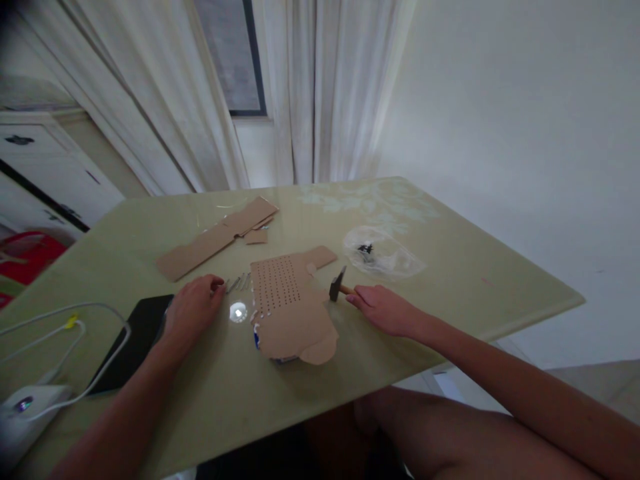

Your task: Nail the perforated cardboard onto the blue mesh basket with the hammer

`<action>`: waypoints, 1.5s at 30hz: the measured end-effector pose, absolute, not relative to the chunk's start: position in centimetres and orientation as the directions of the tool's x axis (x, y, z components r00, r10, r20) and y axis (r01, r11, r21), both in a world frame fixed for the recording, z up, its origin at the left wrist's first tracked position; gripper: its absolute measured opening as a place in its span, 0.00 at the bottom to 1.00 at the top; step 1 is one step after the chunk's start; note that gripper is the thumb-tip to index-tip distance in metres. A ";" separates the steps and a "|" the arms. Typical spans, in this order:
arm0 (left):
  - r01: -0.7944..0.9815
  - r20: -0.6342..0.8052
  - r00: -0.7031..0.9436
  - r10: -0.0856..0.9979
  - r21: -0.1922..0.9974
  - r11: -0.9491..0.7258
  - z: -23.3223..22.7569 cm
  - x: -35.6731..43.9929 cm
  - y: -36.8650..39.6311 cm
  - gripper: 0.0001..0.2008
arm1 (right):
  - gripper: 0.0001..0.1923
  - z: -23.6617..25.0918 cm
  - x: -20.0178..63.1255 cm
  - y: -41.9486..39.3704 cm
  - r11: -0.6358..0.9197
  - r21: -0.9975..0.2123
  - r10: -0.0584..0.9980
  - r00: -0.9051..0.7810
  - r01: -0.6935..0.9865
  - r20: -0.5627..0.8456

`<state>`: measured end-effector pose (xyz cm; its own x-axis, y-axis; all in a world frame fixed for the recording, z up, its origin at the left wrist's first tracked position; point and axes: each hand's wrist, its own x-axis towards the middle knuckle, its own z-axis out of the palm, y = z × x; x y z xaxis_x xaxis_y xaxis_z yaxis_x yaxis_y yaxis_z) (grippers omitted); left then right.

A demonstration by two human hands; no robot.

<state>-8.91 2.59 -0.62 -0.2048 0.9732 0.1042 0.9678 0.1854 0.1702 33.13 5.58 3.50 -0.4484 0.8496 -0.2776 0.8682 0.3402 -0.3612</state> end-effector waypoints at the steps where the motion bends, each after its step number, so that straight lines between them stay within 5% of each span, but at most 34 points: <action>1: 0.968 0.097 -0.204 0.974 0.168 0.186 -0.6 -8.9 2.6 0.15 | 0.26 3.4 33.2 5.6 0.344 -0.347 0.852 -0.446 0.872 -0.275; 16: 0.993 0.155 -0.110 0.982 0.069 0.100 -1.6 -8.4 2.0 0.19 | 0.25 2.9 33.6 6.1 0.361 -0.352 0.852 -0.459 0.864 -0.252; 18: 0.982 0.201 -0.134 0.970 0.162 0.102 -1.2 -8.1 2.1 0.18 | 0.26 2.9 33.6 6.1 0.364 -0.360 0.852 -0.463 0.859 -0.244; 23: 0.705 0.396 -0.169 0.903 0.688 -0.170 0.6 -6.1 1.7 0.15 | 0.28 3.0 33.7 6.2 0.345 -0.361 0.858 -0.447 0.866 -0.252; 27: 0.390 0.445 -0.107 0.889 0.841 -0.374 1.7 -3.6 0.0 0.10 | 0.29 3.1 33.7 6.2 0.338 -0.358 0.853 -0.444 0.870 -0.274; 32: 0.198 0.435 -0.039 0.900 0.886 -0.419 1.6 -1.5 -2.0 0.06 | 0.28 3.5 33.5 6.2 0.341 -0.354 0.845 -0.448 0.871 -0.290; 45: 0.375 0.421 -0.070 0.905 0.851 -0.367 5.0 -1.0 -0.6 0.10 | 0.27 3.7 33.0 6.0 0.358 -0.310 0.847 -0.446 0.881 -0.288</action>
<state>-1.01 -0.56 5.01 -0.0700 0.9045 0.4207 0.3755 -0.3668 0.8512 32.99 6.00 3.75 -0.4462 0.8472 -0.2882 0.8806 0.3582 -0.3103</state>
